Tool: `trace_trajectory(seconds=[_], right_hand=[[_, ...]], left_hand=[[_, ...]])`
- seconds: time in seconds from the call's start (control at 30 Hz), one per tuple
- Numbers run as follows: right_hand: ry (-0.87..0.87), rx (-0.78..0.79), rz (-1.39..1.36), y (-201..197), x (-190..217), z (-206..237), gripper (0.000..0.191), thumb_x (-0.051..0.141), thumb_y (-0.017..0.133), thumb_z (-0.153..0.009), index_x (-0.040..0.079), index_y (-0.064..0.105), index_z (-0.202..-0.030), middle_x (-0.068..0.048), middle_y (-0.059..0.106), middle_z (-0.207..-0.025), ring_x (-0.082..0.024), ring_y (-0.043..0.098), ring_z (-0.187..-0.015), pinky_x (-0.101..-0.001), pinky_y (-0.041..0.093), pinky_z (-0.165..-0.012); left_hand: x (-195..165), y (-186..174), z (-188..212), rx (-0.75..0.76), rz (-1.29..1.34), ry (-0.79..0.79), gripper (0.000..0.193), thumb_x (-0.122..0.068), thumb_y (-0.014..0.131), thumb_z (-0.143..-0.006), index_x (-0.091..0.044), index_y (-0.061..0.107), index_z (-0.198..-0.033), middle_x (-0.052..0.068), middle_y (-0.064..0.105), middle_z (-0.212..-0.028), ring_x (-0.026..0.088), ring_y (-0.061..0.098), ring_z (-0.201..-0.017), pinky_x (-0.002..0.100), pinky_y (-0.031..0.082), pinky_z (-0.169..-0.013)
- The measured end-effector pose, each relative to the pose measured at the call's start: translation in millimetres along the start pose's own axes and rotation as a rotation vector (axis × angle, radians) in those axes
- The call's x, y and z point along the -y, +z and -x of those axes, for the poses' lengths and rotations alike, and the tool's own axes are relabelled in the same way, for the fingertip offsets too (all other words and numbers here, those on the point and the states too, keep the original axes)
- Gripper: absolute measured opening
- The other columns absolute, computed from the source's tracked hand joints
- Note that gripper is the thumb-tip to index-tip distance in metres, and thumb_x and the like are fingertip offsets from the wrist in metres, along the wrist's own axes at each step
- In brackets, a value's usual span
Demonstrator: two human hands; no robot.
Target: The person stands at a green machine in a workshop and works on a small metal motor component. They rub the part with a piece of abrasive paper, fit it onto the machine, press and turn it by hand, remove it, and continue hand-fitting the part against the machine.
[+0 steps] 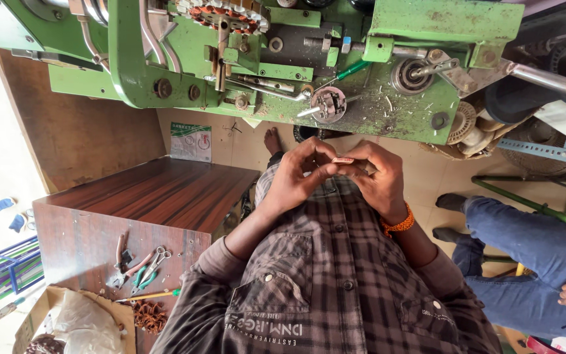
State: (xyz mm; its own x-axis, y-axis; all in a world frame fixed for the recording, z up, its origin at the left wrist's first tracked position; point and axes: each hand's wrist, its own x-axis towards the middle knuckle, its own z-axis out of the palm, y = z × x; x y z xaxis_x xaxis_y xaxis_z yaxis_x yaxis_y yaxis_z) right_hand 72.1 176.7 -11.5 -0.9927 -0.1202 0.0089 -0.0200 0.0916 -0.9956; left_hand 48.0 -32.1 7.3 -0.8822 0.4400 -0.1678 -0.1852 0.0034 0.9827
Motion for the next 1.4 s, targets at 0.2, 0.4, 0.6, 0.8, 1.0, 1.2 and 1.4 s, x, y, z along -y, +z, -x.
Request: trace_trajectory(seconds=[0.2, 0.4, 0.6, 0.8, 1.0, 1.2, 1.4], right_hand=[[0.201, 0.045, -0.413, 2, -2, 1, 0.019, 0.002, 0.068, -0.1, -0.004, 0.062, -0.117, -0.01, 0.07, -0.108, -0.015, 0.075, -0.101, -0.029, 0.065, -0.089], [0.022, -0.012, 0.025, 0, 7, 2, 0.025, -0.002, 0.071, -0.098, -0.007, 0.061, -0.12, -0.014, 0.07, -0.112, -0.02, 0.074, -0.104, -0.0299, 0.063, -0.088], [0.249, 0.068, -0.283, 4, 6, -1, 0.02, -0.005, 0.064, -0.099, -0.001, 0.058, -0.117, -0.01, 0.072, -0.108, -0.014, 0.075, -0.1, -0.027, 0.065, -0.084], [-0.293, -0.099, 0.266, 8, 3, 4, 0.023, -0.017, 0.062, -0.099, 0.002, 0.058, -0.11, -0.012, 0.07, -0.103, -0.02, 0.075, -0.095, -0.0328, 0.062, -0.08], [-0.598, -0.118, 0.392, 0, 12, -1, 0.028, -0.013, 0.075, -0.086, 0.002, 0.064, -0.108, -0.018, 0.071, -0.106, -0.031, 0.075, -0.09, -0.0368, 0.062, -0.073], [-0.356, -0.13, 0.382, 2, 23, -6, 0.03, -0.018, 0.07, -0.085, 0.001, 0.069, -0.109, -0.015, 0.071, -0.106, -0.026, 0.072, -0.099, -0.034, 0.06, -0.084], [-0.024, -0.079, -0.111, 3, 12, -2, 0.019, -0.016, 0.069, -0.095, -0.004, 0.064, -0.11, -0.011, 0.066, -0.109, -0.015, 0.069, -0.098, -0.0265, 0.059, -0.084]], left_hand=[[-5, 2, -6, -0.009, 0.317, -0.071, 0.014, -0.009, 0.066, -0.105, -0.002, 0.059, -0.116, 0.003, 0.067, -0.098, 0.006, 0.064, -0.085, 0.024, 0.054, -0.075], [-23, 4, -2, -0.007, -0.086, -0.036, 0.018, -0.003, 0.066, -0.1, -0.001, 0.059, -0.117, 0.007, 0.071, -0.092, 0.011, 0.073, -0.075, 0.026, 0.056, -0.066], [-12, 8, -3, -0.044, -0.124, 0.077, 0.01, 0.003, 0.061, -0.104, -0.001, 0.064, -0.112, 0.008, 0.068, -0.097, 0.013, 0.072, -0.075, 0.027, 0.057, -0.067], [-17, 10, -2, -0.083, -0.227, 0.067, 0.015, -0.001, 0.069, -0.098, -0.004, 0.072, -0.112, 0.008, 0.075, -0.109, 0.011, 0.073, -0.071, 0.025, 0.058, -0.061], [-42, -4, 4, 0.051, -0.152, 0.026, 0.043, -0.01, 0.082, -0.085, 0.001, 0.068, -0.123, 0.012, 0.072, -0.121, 0.015, 0.076, -0.089, 0.025, 0.054, -0.062], [-34, 6, -4, -0.057, -0.043, -0.121, 0.037, -0.024, 0.076, -0.095, -0.002, 0.068, -0.123, 0.007, 0.076, -0.118, 0.013, 0.08, -0.094, 0.026, 0.06, -0.068], [-43, 6, -4, -0.047, -0.252, 0.003, 0.039, -0.016, 0.082, -0.087, -0.002, 0.069, -0.121, 0.009, 0.073, -0.109, 0.016, 0.07, -0.089, 0.03, 0.053, -0.068]])
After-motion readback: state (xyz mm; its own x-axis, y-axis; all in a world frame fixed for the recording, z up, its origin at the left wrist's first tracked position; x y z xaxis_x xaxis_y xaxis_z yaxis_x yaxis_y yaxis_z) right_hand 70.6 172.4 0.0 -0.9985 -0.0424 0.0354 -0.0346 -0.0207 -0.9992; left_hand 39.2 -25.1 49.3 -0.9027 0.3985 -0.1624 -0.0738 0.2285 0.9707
